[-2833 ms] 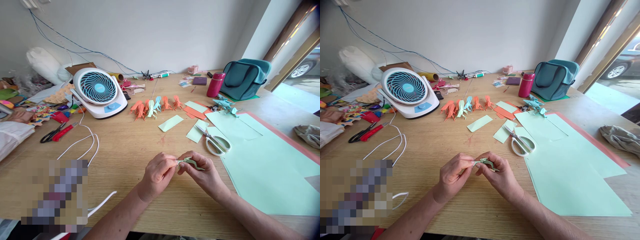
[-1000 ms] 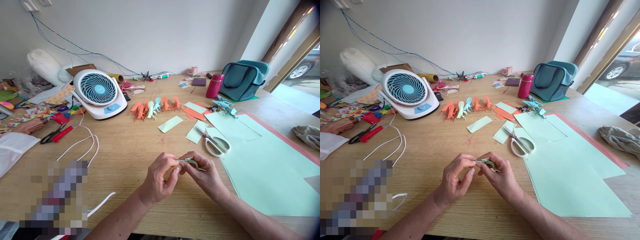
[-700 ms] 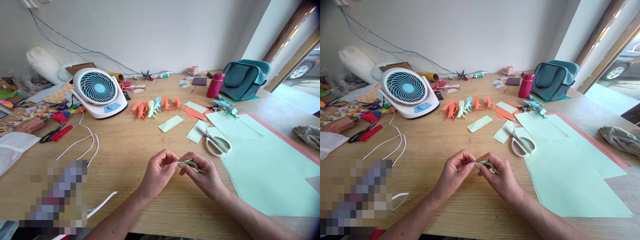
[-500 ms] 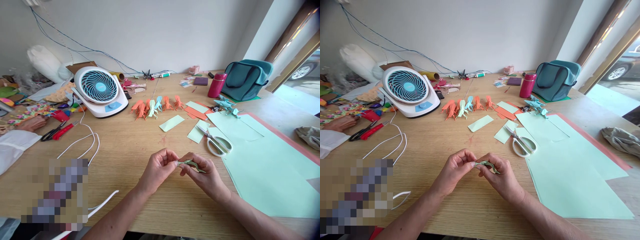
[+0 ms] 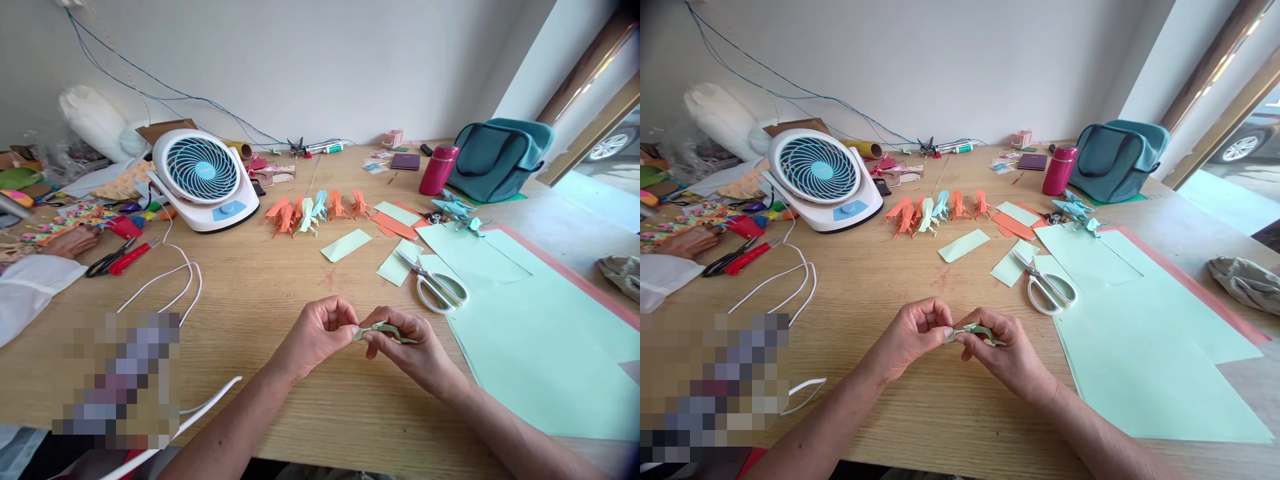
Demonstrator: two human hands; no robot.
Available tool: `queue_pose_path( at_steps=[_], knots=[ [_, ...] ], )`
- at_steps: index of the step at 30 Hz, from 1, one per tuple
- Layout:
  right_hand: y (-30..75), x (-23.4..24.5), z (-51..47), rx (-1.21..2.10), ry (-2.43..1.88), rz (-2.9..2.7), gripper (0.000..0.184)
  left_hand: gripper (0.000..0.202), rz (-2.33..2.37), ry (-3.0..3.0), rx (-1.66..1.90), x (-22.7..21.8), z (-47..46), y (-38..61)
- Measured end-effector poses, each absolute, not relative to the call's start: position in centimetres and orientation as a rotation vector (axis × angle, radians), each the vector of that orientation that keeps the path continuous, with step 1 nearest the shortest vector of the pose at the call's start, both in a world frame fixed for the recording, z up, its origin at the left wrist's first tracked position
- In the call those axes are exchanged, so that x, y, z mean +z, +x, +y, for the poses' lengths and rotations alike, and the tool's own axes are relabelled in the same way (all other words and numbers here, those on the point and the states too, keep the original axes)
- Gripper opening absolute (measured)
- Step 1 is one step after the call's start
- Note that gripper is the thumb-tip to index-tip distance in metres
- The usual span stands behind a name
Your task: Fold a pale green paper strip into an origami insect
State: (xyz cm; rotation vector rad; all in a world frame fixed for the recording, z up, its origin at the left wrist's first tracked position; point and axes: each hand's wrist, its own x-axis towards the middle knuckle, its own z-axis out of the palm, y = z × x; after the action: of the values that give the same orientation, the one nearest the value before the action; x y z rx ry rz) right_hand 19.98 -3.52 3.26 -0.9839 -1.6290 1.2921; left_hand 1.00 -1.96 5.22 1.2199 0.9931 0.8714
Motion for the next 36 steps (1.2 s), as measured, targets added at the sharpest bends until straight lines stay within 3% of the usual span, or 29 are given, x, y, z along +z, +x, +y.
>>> queue_pose_path(
  at_steps=[7,36],
  knots=[
    [20.0,3.4,-3.6,1.308,-0.995,-1.616,0.02,0.018,0.932,1.308,0.874,4.9,-2.1,0.6],
    [20.2,3.0,-3.4,1.34,-0.926,-1.627,0.013,0.009,1.057,1.78,0.967,5.8,-3.7,1.1]
  ],
)
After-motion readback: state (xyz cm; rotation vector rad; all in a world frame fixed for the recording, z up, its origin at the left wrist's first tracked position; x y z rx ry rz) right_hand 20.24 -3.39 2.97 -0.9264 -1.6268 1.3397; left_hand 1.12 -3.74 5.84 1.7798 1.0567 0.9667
